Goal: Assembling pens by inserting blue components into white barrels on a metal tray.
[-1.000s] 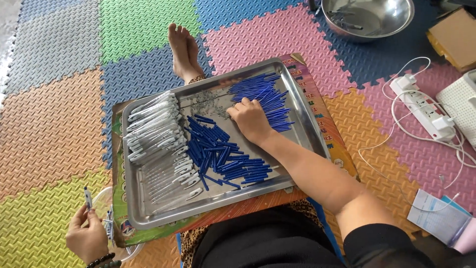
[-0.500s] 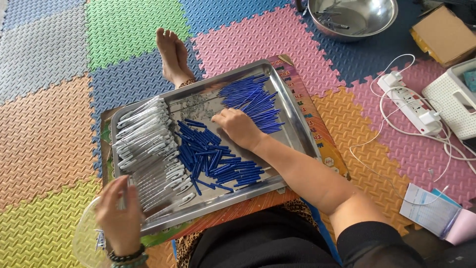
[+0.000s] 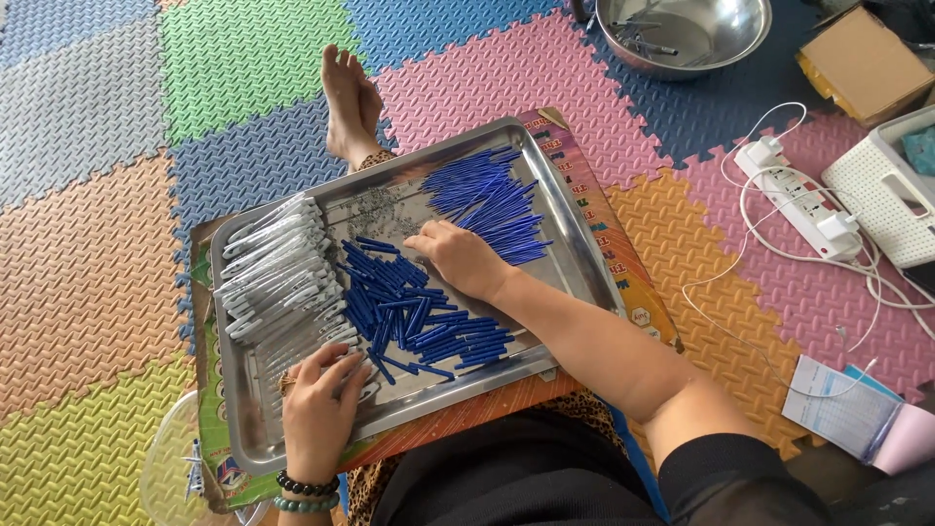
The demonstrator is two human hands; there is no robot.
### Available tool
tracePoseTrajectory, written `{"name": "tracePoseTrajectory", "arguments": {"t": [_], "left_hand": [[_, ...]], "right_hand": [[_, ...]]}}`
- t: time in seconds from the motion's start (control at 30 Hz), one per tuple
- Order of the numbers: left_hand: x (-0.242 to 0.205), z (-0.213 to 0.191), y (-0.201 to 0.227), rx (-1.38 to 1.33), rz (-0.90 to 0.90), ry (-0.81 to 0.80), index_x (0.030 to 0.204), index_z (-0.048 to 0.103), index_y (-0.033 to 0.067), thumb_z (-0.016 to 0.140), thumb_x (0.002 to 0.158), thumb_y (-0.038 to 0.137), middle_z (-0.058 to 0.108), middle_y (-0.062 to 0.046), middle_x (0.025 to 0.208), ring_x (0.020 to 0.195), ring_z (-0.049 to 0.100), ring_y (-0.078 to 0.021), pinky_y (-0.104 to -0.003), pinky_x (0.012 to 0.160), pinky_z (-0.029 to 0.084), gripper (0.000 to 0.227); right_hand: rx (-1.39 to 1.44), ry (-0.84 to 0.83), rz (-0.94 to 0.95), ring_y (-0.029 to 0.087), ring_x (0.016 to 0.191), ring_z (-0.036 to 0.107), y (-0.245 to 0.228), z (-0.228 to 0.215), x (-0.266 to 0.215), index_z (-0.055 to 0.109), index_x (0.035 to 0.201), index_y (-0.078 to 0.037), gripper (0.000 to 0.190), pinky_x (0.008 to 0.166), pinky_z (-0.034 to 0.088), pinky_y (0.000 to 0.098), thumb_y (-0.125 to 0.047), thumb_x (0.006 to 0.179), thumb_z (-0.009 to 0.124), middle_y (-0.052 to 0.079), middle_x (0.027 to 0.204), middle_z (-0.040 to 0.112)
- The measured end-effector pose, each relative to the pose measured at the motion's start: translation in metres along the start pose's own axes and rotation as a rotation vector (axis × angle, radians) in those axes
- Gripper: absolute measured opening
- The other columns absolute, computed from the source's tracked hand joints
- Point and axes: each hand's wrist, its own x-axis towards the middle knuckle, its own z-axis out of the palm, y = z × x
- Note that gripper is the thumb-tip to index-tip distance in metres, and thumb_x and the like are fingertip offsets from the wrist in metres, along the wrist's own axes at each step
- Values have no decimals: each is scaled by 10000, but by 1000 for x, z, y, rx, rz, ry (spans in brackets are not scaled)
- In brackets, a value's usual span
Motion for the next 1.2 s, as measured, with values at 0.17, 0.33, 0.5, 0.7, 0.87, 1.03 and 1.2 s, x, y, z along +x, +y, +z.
{"name": "tracePoseTrajectory", "arguments": {"t": [0.17,0.33,0.5,0.7,0.87,1.03,1.2], "left_hand": [[-1,4,-5,30,14,-43,1035,934,216,937,822,390,761,34,1359,1158,723,-163,-355,948,619,274],[0,8,-8,27,2,-45,1016,932,217,908,861,400,768,7,1361,1095,728,-184,-360,884,640,242],[1,11,-12,16,-48,-61,1000,904,197,918,850,404,769,-4,1339,1000,739,-174,-359,862,628,256],[0,11,-11,27,28,-50,994,867,201,858,910,390,786,54,1253,1000,739,-181,-375,853,596,206],[-4,16,-17,36,46,-11,1041,850,228,827,941,401,806,90,1234,1060,711,-163,-410,962,502,201],[-11,23,-29,-51,77,66,1117,769,188,777,1003,336,820,93,1296,1171,729,-146,-400,1025,490,188],[-10,22,-31,-74,104,130,1120,746,116,761,1022,337,838,43,929,751,762,-113,-416,1214,465,241]], "right_hand": [[99,-6,38,248,923,743,-3,-3,-2,800,1220,-22,288,915,654,324,49,967,682,112,1108,685],[118,-13,31,241,945,743,-2,-4,0,771,1158,-30,229,954,650,317,52,956,701,103,1104,699],[160,-10,41,256,965,742,-2,-7,-2,767,1145,-54,188,942,639,337,-2,969,725,101,1098,742],[145,-2,42,259,930,747,-2,-10,-3,779,1123,-85,197,902,646,361,-12,942,762,84,1052,746],[152,0,33,243,868,737,0,-8,-4,795,1096,-89,140,845,640,349,-52,967,754,74,1016,738],[153,-2,30,244,882,739,1,-5,-5,796,1106,-107,165,846,637,355,-56,954,761,68,1032,751],[143,-13,3,244,896,745,1,-7,0,814,1097,-99,161,856,630,357,-47,952,769,69,1046,768]]}}
